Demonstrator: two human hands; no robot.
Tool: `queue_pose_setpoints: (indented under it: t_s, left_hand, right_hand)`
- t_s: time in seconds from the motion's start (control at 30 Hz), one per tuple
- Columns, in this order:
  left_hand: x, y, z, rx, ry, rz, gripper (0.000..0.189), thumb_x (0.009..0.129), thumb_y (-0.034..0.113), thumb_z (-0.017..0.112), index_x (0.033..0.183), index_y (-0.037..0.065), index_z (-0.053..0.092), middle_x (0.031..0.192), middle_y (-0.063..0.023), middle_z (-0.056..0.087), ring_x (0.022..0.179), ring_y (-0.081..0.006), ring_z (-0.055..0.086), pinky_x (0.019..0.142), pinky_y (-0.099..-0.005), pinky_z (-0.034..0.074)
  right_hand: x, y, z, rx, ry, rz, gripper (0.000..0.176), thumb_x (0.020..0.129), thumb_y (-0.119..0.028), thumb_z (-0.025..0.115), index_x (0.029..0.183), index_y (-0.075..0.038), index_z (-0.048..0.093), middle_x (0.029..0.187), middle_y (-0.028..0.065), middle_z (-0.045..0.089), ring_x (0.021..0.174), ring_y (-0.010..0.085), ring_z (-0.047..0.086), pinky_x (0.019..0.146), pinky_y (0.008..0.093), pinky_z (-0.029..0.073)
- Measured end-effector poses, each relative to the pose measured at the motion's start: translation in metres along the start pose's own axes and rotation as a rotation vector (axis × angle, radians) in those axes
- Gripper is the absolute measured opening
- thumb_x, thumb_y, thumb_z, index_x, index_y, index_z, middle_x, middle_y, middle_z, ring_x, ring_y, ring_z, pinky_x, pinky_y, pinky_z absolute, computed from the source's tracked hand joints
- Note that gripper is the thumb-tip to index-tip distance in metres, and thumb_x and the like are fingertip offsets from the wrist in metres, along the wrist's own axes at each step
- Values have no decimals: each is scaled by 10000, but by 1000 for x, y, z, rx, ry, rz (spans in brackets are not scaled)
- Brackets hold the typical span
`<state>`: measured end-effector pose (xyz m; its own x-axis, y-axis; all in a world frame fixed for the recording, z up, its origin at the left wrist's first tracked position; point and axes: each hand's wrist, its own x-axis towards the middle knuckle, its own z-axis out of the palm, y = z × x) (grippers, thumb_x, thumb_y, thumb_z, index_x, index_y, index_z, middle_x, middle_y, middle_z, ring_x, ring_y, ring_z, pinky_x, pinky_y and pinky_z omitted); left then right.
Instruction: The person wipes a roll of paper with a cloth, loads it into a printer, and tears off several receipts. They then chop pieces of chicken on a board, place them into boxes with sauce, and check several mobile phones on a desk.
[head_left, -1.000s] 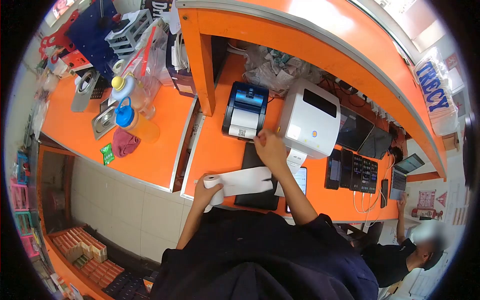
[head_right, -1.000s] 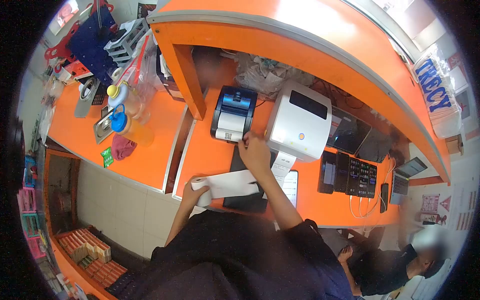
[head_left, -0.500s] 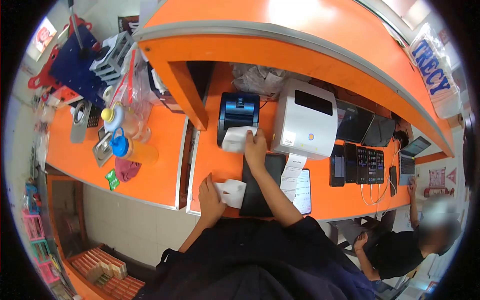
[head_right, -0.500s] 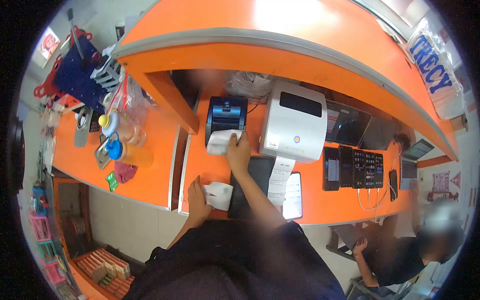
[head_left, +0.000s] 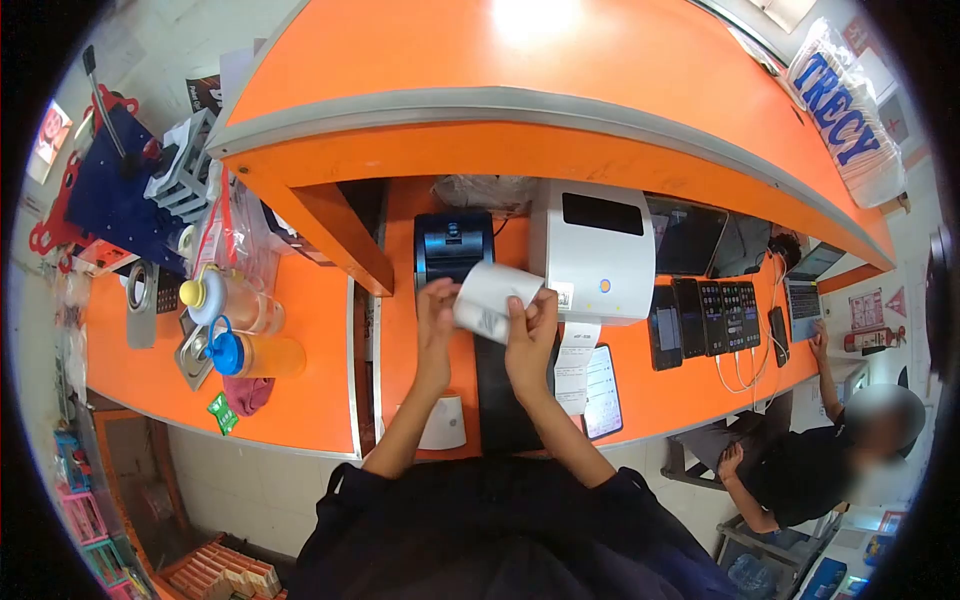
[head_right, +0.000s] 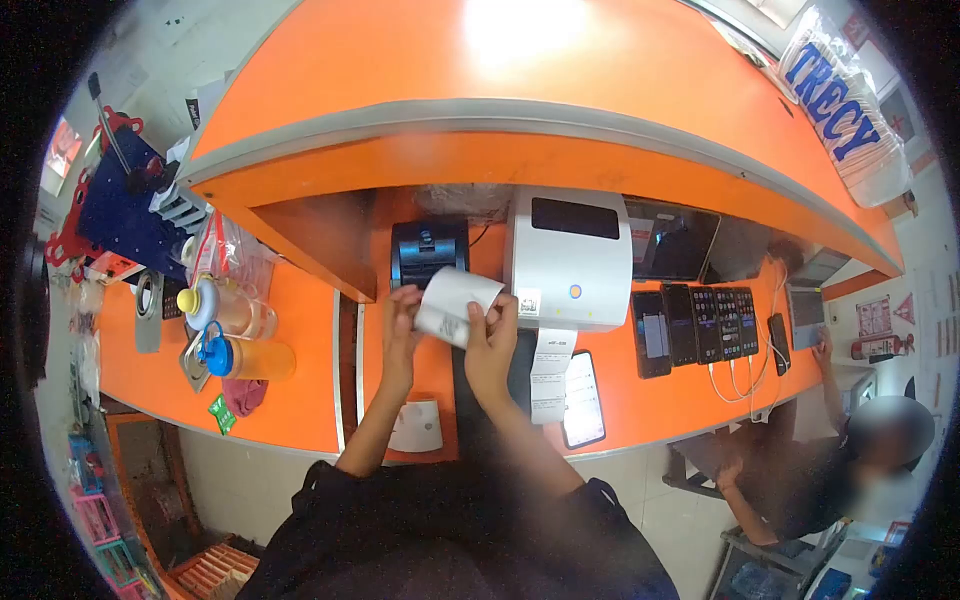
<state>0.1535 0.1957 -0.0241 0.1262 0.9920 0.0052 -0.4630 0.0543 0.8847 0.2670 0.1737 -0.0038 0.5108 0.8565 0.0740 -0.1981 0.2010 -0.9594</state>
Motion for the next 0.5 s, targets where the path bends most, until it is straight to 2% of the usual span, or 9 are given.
queue_pose_setpoints:
  t_s: [0.1, 0.17, 0.23, 0.27, 0.3, 0.37, 0.4, 0.43, 0.5]
  left_hand:
    - [-16, 16, 24, 282, 1, 15, 544, 774, 60, 651, 1211, 15, 330, 1131, -107, 472, 1053, -204, 491, 825, -312, 451]
    - [-16, 16, 11, 387, 80, 11, 564, 745, 14, 664, 1204, 33, 336, 1106, -102, 487, 1024, -192, 513, 813, -301, 471]
    - [-16, 27, 1, 89, 49, -42, 579, 726, -20, 656, 1201, 38, 332, 1083, -104, 494, 1036, -197, 507, 836, -305, 464]
    - [-15, 22, -6, 223, -13, 143, 563, 726, -18, 637, 1194, 36, 328, 1063, -99, 494, 1037, -199, 506, 829, -289, 463]
    - [-17, 11, -13, 154, 60, 107, 510, 744, -4, 594, 1183, 30, 336, 1061, -88, 491, 1034, -187, 506, 822, -287, 461]
    - [-19, -32, -58, 65, -6, -236, 379, 850, 171, 519, 1174, 26, 386, 1062, -92, 519, 1018, -170, 517, 832, -286, 451]
    - [-31, 36, -24, -180, -147, -387, 437, 910, 364, 409, 1166, 11, 443, 1078, -109, 551, 1025, -164, 526, 852, -279, 432]
    - [-39, 60, -8, -116, -103, -468, 588, 918, 490, 288, 1183, -4, 464, 1094, -123, 566, 1042, -165, 530, 876, -275, 418]
    - [-51, 79, -8, -324, -231, -441, 502, 908, 363, 438, 1238, -14, 415, 1129, -126, 552, 1058, -172, 524, 898, -291, 408]
  right_hand:
    - [-11, -14, 1, 92, -173, 108, 271, 891, -68, 508, 1138, -2, 417, 919, 96, 614, 863, 94, 564, 759, 214, 433]
    - [-18, -17, -6, 174, -261, 157, 283, 896, -67, 504, 1159, 25, 450, 1012, 130, 613, 937, 114, 572, 801, 224, 439]
    - [-24, -32, -11, -197, -374, -30, 225, 846, -44, 554, 1057, 33, 569, 997, 140, 626, 934, 157, 588, 791, 274, 440]
    - [-20, -49, -13, -366, -469, -300, 106, 785, -61, 597, 835, -91, 686, 1025, 58, 646, 1006, 198, 581, 843, 314, 379]
    - [-20, -62, -17, -365, -472, -299, 106, 785, -61, 597, 835, -91, 686, 1025, 58, 646, 1006, 198, 581, 843, 314, 379]
    - [-21, -77, -23, -620, -732, -820, 146, 765, -104, 605, 854, -180, 693, 1033, -23, 650, 1066, 190, 554, 879, 353, 306]
    - [-25, -78, -25, -609, -734, -816, 171, 770, -113, 592, 840, -233, 693, 1022, -88, 650, 1086, 145, 543, 876, 366, 283]
    - [-27, -79, -28, -607, -736, -819, 171, 770, -113, 592, 840, -233, 693, 1022, -88, 650, 1086, 145, 543, 876, 366, 283]
    - [-29, -81, -34, -652, -812, -797, 150, 769, -117, 597, 828, -219, 691, 1028, -75, 649, 1101, 149, 532, 888, 383, 278]
